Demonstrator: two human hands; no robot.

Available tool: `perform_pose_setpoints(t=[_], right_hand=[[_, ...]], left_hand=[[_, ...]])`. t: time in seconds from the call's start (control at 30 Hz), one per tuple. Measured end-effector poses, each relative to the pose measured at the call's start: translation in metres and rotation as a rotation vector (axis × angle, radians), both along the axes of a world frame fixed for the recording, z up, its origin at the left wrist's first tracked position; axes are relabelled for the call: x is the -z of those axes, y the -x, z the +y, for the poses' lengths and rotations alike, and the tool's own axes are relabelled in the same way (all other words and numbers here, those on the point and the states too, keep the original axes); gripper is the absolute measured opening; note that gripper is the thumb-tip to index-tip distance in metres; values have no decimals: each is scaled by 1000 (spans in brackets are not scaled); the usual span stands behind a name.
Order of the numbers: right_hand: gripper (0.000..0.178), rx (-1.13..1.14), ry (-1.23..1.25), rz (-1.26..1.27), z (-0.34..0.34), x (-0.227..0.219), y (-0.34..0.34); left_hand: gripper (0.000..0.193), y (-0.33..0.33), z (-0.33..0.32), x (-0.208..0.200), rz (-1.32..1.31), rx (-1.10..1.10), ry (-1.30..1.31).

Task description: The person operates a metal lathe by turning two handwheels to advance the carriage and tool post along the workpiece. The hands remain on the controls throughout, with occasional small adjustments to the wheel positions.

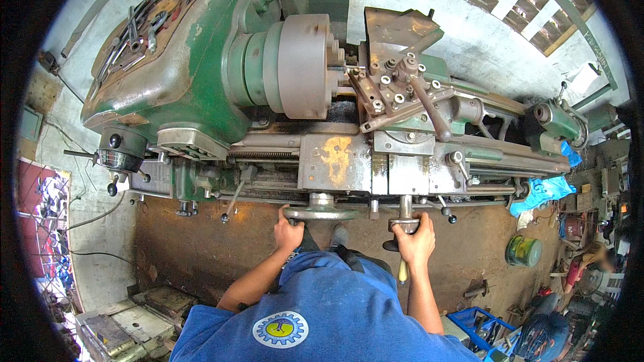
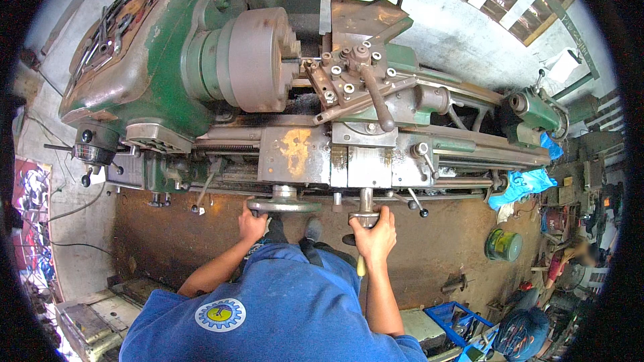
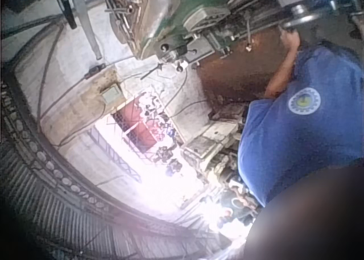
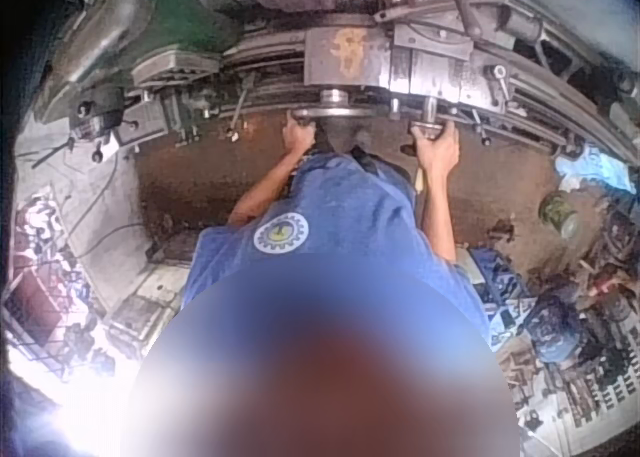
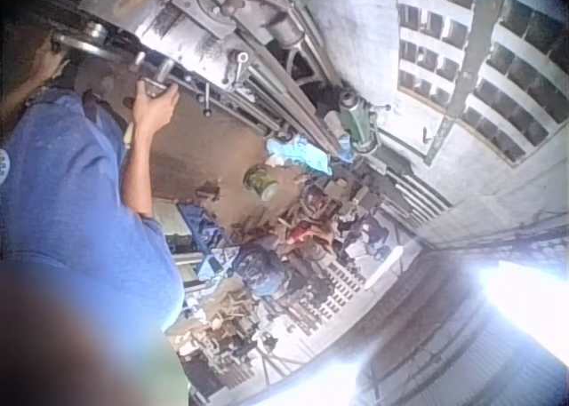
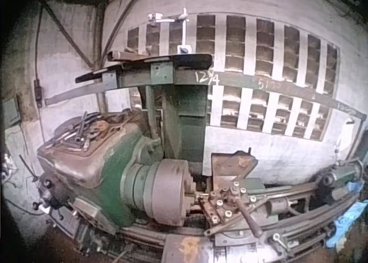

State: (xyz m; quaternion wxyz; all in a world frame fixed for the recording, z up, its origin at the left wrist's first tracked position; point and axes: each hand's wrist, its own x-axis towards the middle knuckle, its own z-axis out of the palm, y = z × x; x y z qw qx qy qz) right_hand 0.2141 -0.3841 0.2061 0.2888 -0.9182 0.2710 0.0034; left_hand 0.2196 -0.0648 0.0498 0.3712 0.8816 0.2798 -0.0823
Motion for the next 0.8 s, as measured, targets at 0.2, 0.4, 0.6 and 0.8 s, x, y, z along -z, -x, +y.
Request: perform_pose_setpoints(t=[0.2, 0.4, 0.6, 0.8], right_hand=[[61, 13, -12, 1, 1, -1, 0], [61, 2, 5, 11, 1, -2, 0], [60, 23, -21, 18, 1, -4, -1], [58, 31, -16, 3, 2, -3, -1]], left_hand=[[71, 0, 0, 1, 9, -1, 1], [69, 1, 1, 6, 2, -6, 2], [68, 1, 0, 5, -2, -10, -17], [66, 1, 1, 7, -69, -2, -4]])
